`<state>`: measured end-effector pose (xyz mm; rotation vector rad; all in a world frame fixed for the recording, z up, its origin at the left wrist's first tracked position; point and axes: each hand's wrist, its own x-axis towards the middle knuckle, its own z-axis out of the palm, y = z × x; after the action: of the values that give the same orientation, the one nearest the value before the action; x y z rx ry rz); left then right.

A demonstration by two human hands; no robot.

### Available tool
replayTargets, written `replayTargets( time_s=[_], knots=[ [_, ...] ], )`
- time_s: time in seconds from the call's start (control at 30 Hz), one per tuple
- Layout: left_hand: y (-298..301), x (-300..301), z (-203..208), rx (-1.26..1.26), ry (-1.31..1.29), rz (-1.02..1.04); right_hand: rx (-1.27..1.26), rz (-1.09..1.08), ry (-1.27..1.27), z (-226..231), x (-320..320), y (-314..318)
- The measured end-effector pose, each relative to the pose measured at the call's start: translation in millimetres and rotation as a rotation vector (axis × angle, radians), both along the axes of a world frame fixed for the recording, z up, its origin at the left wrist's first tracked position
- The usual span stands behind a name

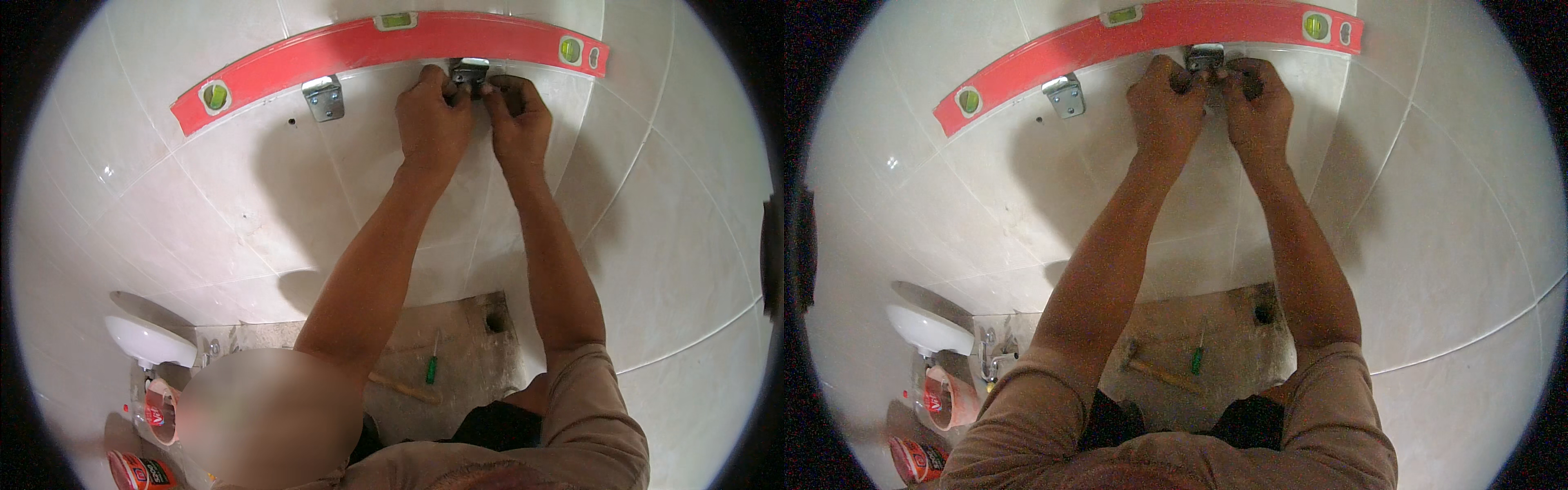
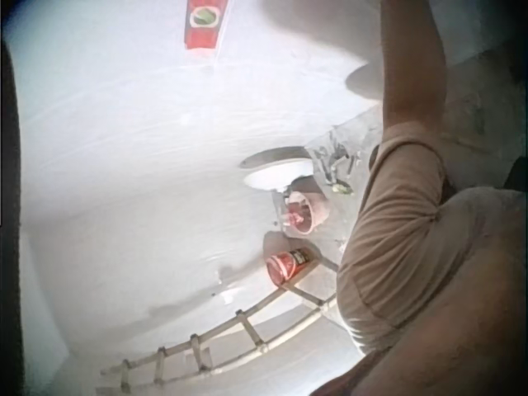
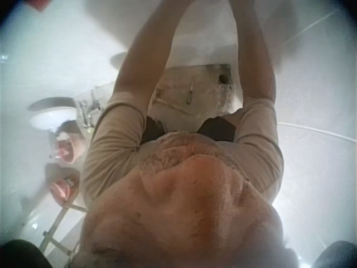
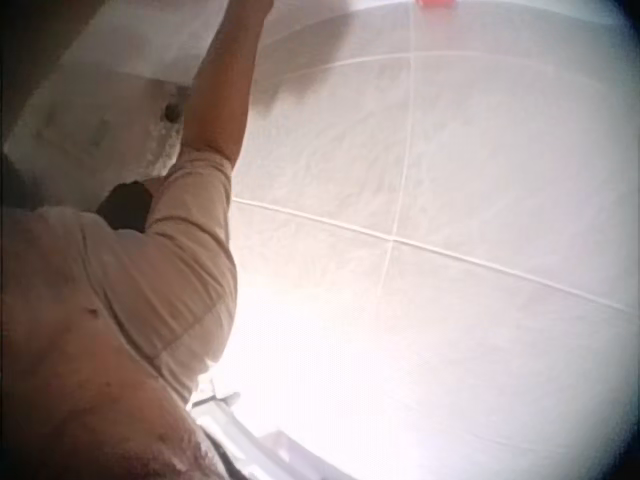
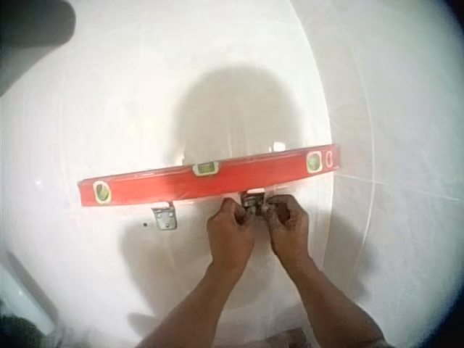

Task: The person positions and levels metal brackets against a tiled wall, marks drill points with a pen, and clears debris with a hammer.

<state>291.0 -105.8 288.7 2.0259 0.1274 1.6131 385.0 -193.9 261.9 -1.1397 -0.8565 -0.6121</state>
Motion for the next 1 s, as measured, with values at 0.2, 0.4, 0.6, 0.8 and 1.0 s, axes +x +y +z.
replayTargets(
  time_s=[0.2, 0.4, 0.6, 0.8, 1.0],
  knots=[
    [5.7, 1.5, -4.4, 0.029, -0.038, 0.074, -0.03, -0.161, 0.119, 7.2, -18.1, 11.8],
    [2.4, 0.6, -2.1, 0.037, -0.025, 0.065, 0.015, -0.192, 0.119, 3.5, -11.1, 16.9],
    [11.1, -12.2, 0.6, 0.108, 0.043, 0.01, -0.135, -0.285, 0.141, 15.1, -22.5, 12.5],
    [33.9, -60.1, 9.8, 0.401, -0.093, 0.085, -0.109, -0.237, 0.137, 14.6, -11.8, 7.2],
    [42.8, -82.9, 26.1, 0.51, -0.216, 0.037, -0.121, -0.267, 0.097, 15.5, -16.8, 8.1]
  ],
)
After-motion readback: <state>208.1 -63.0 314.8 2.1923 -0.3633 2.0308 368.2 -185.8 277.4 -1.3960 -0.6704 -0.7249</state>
